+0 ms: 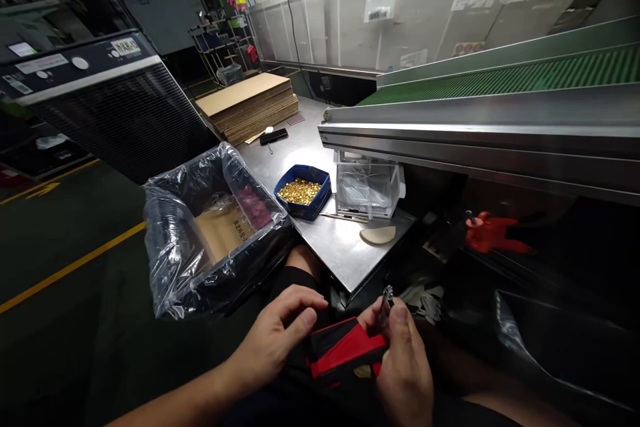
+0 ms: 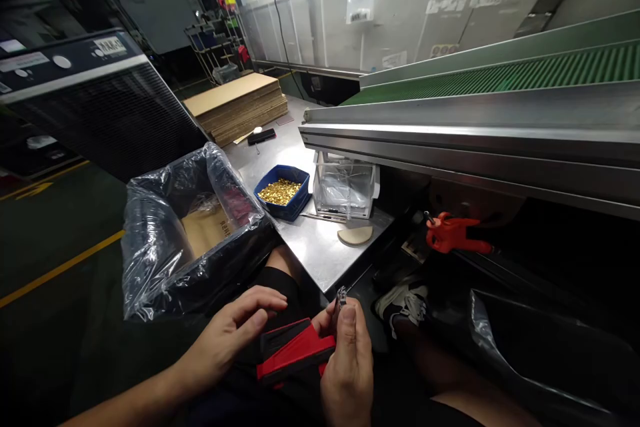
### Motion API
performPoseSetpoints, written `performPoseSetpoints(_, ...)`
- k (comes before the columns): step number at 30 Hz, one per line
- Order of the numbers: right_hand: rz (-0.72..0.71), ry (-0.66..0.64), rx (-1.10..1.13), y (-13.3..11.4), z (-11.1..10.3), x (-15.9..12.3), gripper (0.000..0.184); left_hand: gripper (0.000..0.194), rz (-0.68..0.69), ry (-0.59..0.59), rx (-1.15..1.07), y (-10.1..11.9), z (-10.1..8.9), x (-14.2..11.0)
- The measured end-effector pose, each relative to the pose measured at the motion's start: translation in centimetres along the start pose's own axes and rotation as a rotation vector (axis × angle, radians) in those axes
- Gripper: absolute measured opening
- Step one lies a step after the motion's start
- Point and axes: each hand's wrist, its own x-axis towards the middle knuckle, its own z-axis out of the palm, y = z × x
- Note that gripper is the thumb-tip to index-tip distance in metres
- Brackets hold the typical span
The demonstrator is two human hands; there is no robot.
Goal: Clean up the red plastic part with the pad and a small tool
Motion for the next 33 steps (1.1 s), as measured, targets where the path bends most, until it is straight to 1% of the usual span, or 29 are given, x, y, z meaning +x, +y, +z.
performPoseSetpoints(1, 0.010, -0.035, 0.007, 0.0, -0.1, -0.2, 0.051, 0.050, -0.057, -0.034, -0.003, 0.4, 0.2, 0.4)
performPoseSetpoints(3, 0.018, -0.093, 0.011, -0.3, 0.1, -0.8, 0.050, 0.062, -0.174, -0.140, -0.051, 1.3, 0.8, 1.1)
performPoseSetpoints(6, -0.015, -0.108, 0.009, -1.2, 0.4, -2.0, 0.049, 0.068, -0.284, -0.303, -0.102, 2.0, 1.6, 1.4)
performPoseSetpoints(9, -0.071, -0.118, -0.017, -1.8, 0.3, -2.7, 0.050, 0.066, -0.302, -0.435, -0.170, 2.3, 2.3, 1.2)
performPoseSetpoints(11, -0.117, -0.102, -0.018, -1.7, -0.4, -2.3, 0.047, 0.069, -0.264, -0.482, -0.262, 2.3, 2.6, 0.9)
performPoseSetpoints(13, -0.194, -0.013, -0.027, -1.4, -1.5, -1.3, 0.043, 0.081, -0.184, -0.469, -0.287, 2.1, 2.8, 0.6)
performPoseSetpoints(15, -0.266, 0.097, -0.074, -1.0, -2.8, 0.0, 0.041, 0.092, -0.074, -0.403, -0.159, 1.8, 2.8, 0.3)
performPoseSetpoints(18, -0.259, 0.192, -0.195, -0.2, -4.1, 1.2, 0.042, 0.098, 0.119, -0.309, 0.078, 1.4, 2.9, -0.1)
performPoseSetpoints(20, -0.263, 0.213, -0.277, 0.4, -4.4, 1.6, 0.045, 0.099, 0.218, -0.284, 0.147, 1.3, 3.0, -0.4)
performPoseSetpoints(22, -0.305, 0.193, -0.334, 1.2, -4.2, 1.9, 0.046, 0.098, 0.276, -0.265, 0.181, 1.2, 3.1, -0.7)
performPoseSetpoints(25, -0.360, 0.075, -0.432, 2.8, -3.3, 3.1, 0.043, 0.097, 0.330, -0.246, 0.193, 0.9, 3.1, -1.1)
performPoseSetpoints(27, -0.399, -0.012, -0.578, 4.0, -2.5, 4.6, 0.042, 0.097, 0.349, -0.242, 0.192, 0.6, 2.9, -1.4)
performPoseSetpoints(29, -0.455, -0.072, -0.730, 5.3, -1.7, 6.5, 0.039, 0.098, 0.364, -0.231, 0.191, 0.4, 2.7, -1.7)
performPoseSetpoints(33, -0.591, -0.119, -0.991, 7.0, 0.1, 10.4, 0.028, 0.094, 0.360, -0.174, 0.194, -0.1, 1.9, -2.3)
